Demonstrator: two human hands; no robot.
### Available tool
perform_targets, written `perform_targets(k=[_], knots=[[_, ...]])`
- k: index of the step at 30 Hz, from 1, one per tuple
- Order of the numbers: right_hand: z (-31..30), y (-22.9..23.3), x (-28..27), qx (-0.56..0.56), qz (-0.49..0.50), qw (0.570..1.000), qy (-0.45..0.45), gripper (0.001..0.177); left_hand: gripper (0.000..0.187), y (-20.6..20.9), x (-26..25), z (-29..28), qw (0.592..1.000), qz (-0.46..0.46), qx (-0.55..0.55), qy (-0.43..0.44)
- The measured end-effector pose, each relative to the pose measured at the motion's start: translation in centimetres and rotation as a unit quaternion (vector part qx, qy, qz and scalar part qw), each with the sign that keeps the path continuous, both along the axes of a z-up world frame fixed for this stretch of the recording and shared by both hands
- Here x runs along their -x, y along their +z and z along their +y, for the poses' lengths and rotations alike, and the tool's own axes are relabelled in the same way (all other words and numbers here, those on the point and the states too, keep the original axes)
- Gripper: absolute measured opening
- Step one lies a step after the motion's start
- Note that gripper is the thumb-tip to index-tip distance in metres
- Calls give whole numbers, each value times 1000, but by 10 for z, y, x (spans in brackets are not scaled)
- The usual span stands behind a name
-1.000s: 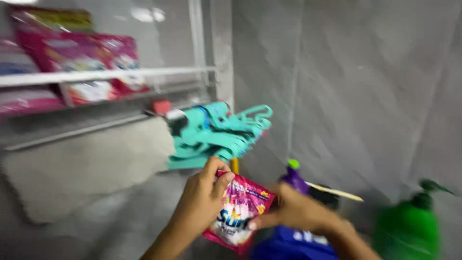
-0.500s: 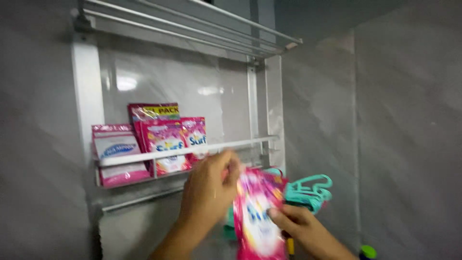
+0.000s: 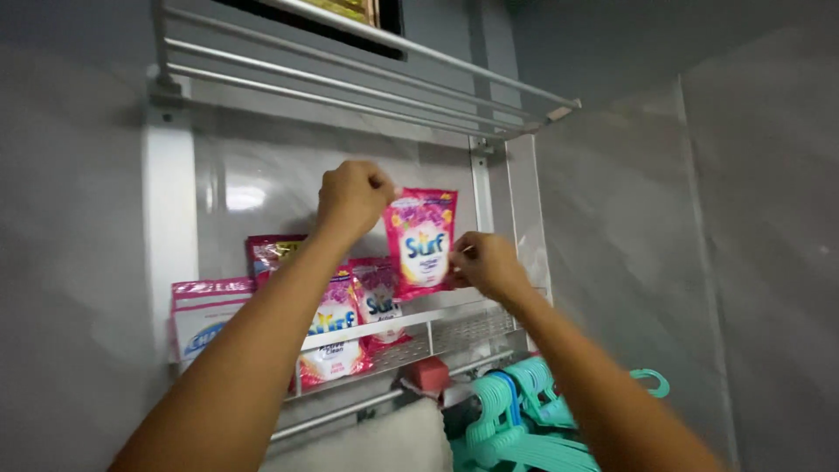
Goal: Organize soap, shampoo, and toothpaste packets on a wall-mounted shelf in a bathroom.
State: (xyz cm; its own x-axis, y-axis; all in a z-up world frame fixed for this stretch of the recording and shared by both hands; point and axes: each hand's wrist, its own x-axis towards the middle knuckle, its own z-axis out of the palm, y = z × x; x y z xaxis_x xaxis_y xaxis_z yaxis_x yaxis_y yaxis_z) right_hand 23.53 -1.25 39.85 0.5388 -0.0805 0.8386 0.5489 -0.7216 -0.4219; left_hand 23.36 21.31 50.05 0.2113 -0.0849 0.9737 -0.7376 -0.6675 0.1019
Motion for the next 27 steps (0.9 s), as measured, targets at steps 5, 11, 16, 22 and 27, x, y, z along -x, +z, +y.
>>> perform_targets(k=[5, 11, 16, 22, 27], knots=[[8, -7, -87, 100, 117, 988, 3, 22, 20, -14, 9, 4, 967, 110, -111, 200], [24, 3, -73, 277, 301, 911, 43, 31, 21, -30, -9, 14, 915, 88, -224, 324], [37, 17, -58, 293, 351, 889, 23, 37, 21, -32, -4, 12, 891, 87, -255, 364], [46, 22, -66, 234, 253, 935, -80, 46, 20, -37, -17, 22, 905, -4, -230, 357], [19, -6, 43, 148, -48, 963, -221, 30, 8, -53, 25, -5, 963, -207, -110, 134]])
